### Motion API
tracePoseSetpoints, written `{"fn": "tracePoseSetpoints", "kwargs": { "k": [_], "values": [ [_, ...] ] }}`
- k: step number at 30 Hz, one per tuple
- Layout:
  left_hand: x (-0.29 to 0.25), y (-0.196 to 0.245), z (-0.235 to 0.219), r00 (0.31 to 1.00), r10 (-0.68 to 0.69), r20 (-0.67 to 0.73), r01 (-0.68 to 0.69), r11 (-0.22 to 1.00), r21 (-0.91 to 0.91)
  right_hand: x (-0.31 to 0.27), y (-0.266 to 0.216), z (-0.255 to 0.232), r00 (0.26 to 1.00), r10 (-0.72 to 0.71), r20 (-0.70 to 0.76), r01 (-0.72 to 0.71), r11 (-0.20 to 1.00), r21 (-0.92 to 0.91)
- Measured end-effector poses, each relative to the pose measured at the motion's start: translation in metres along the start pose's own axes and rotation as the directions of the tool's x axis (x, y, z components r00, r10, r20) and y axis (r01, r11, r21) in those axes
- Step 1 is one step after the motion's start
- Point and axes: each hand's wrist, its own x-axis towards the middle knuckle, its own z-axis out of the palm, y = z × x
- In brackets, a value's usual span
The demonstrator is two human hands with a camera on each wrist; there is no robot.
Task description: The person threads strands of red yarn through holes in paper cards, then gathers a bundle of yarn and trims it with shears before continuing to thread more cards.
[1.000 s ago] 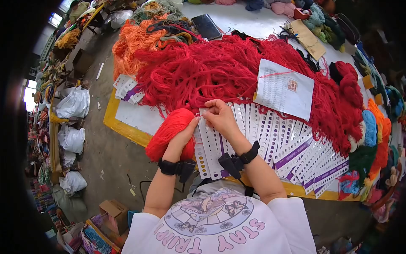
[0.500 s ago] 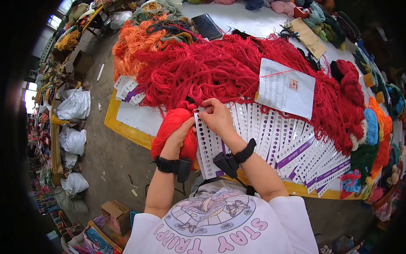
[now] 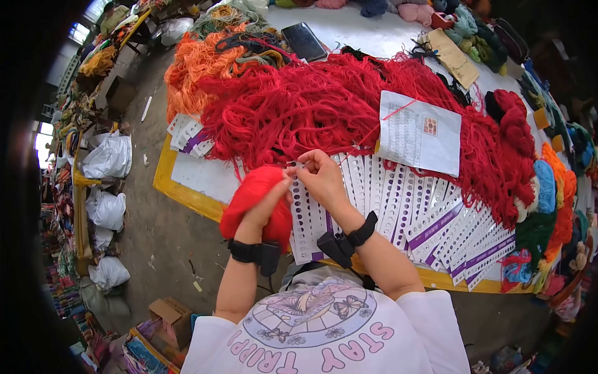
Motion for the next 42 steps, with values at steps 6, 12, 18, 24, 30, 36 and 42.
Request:
{"fn": "tracePoseSetpoints", "kwargs": {
  "k": [6,12,18,24,30,36,42],
  "values": [
    [-0.004,-0.01,-0.002,0.936,0.352,0.018,-0.278,0.709,0.648,0.001,0.006,0.004,0.999,-0.025,-0.04,0.017,0.984,-0.176],
    [-0.01,0.027,-0.053,0.967,-0.191,-0.171,0.112,0.915,-0.388,-0.001,-0.008,0.007,0.997,-0.017,-0.078,-0.015,0.921,-0.39],
    [-0.088,0.052,-0.175,0.9,0.336,-0.278,-0.422,0.517,-0.745,0.003,-0.004,0.004,1.0,-0.001,-0.025,-0.009,0.927,-0.374],
    [-0.064,0.015,-0.075,0.888,0.365,-0.281,-0.246,0.892,0.38,0.001,-0.012,0.002,0.999,0.045,0.024,-0.038,0.966,-0.254],
    [-0.023,-0.04,-0.044,0.771,0.578,0.269,-0.488,0.263,0.832,0.005,-0.014,-0.003,0.989,0.127,0.077,-0.117,0.986,-0.123],
    [-0.018,-0.02,-0.018,0.798,0.568,0.202,-0.545,0.535,0.646,0.008,-0.011,-0.006,0.986,0.131,0.104,-0.121,0.988,-0.097],
    [-0.01,-0.034,-0.025,0.658,0.675,0.333,-0.521,0.089,0.849,0.008,-0.009,-0.006,0.982,0.142,0.125,-0.129,0.986,-0.104]
  ]
}}
